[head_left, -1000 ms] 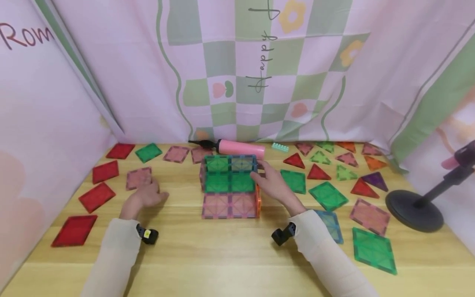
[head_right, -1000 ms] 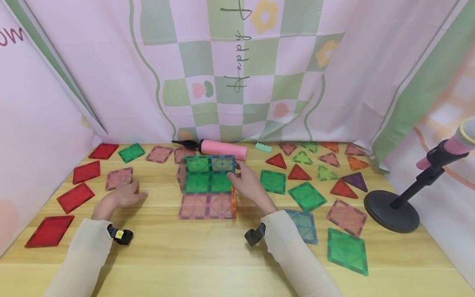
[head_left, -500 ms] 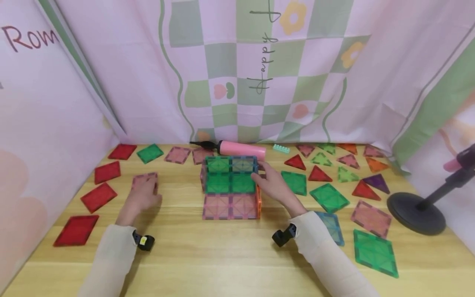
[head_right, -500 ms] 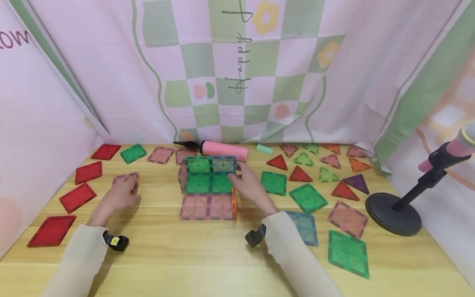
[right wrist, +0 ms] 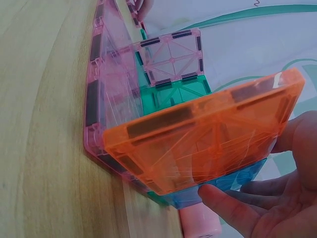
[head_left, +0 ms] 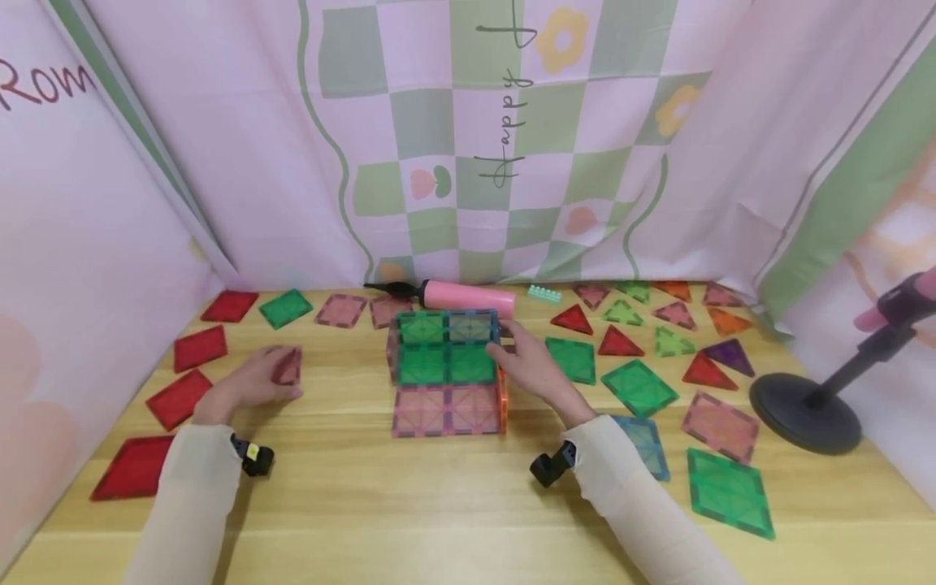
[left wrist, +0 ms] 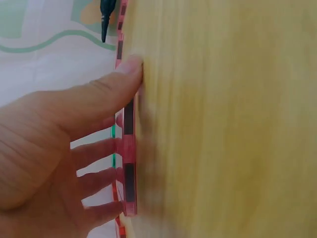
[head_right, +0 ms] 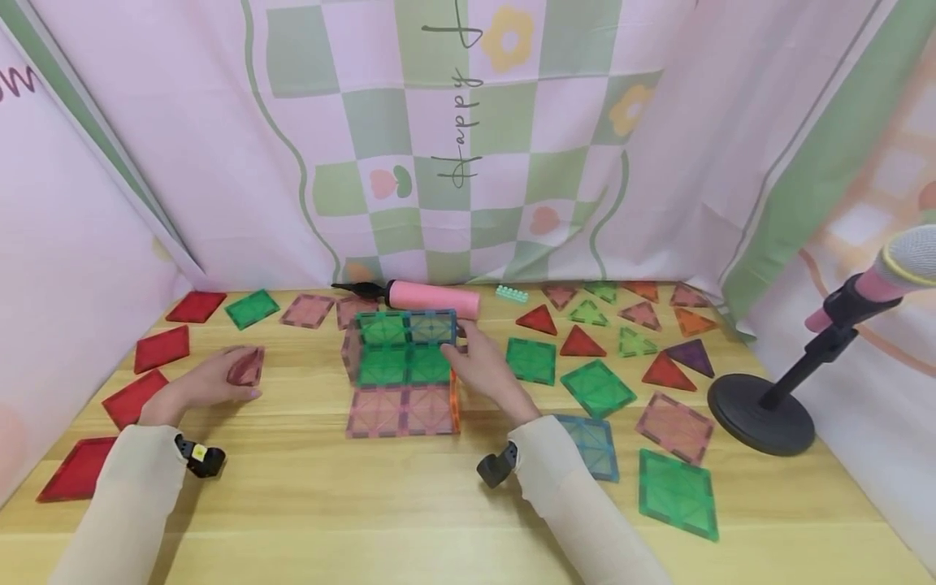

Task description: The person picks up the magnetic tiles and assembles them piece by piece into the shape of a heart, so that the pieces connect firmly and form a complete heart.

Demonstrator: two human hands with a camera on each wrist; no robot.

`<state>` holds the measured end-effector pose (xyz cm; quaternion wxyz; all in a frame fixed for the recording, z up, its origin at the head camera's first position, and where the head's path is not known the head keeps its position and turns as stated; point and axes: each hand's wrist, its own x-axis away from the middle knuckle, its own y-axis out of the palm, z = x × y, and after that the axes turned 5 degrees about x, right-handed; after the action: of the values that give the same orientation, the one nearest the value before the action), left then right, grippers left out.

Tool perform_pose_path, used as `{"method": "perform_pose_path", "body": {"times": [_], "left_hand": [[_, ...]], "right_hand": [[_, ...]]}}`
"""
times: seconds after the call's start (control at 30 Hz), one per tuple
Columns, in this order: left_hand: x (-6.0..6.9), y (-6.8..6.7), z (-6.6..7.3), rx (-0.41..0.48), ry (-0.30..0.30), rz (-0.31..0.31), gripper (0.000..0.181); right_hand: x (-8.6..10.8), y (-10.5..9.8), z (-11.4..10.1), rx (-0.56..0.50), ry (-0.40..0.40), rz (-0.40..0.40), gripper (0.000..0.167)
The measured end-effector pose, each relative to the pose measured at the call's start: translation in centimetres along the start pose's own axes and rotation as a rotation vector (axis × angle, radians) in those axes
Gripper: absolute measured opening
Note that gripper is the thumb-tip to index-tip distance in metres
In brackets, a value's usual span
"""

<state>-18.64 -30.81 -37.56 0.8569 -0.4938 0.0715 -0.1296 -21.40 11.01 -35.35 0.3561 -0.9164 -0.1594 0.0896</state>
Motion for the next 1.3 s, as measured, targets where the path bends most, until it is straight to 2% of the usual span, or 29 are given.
{"method": "perform_pose_path", "body": {"times": [0.2,0.27,0.37,0.47,0.53,0.67,0.9,1.2,1.3], "left_hand": [[0.3,0.0,0.8,-0.133,-0.178,0.000,0.076],[0.4,0.2,1.0,-0.155,-0.220,0.008,0.071],[0.5,0.6,1.4,-0.171,-0.255,0.029,0.063],[0.3,1.1,2.0,-0.166,-0.261,0.059,0.062],[0.2,1.5,2.5,-0.151,-0.243,0.079,0.070],[-0.3,2.2,3.6,-0.104,-0.169,0.104,0.081],[-0.8,3.3,5.6,0.054,-0.084,0.112,0.077],[-0.8,5.0,8.9,0.281,0.116,0.099,0.071],[-1.0,5.5,9.7,0.355,0.154,0.085,0.071]], "right_hand": [[0.0,0.0,0.0,0.000,0.008,-0.005,0.055],[0.0,0.0,0.0,0.003,0.010,-0.003,0.056],[0.0,0.1,0.0,0.008,0.011,-0.003,0.056],[0.0,0.1,0.0,0.012,0.011,0.001,0.056],[0.0,0.1,-0.1,0.013,0.010,0.003,0.056],[0.1,0.1,-0.2,0.016,0.009,0.003,0.056],[0.2,0.0,-0.1,0.008,0.002,-0.002,0.056],[0.2,0.1,0.0,0.014,-0.008,0.003,0.055],[0.3,-0.1,0.0,0.012,-0.013,0.000,0.055]]}}
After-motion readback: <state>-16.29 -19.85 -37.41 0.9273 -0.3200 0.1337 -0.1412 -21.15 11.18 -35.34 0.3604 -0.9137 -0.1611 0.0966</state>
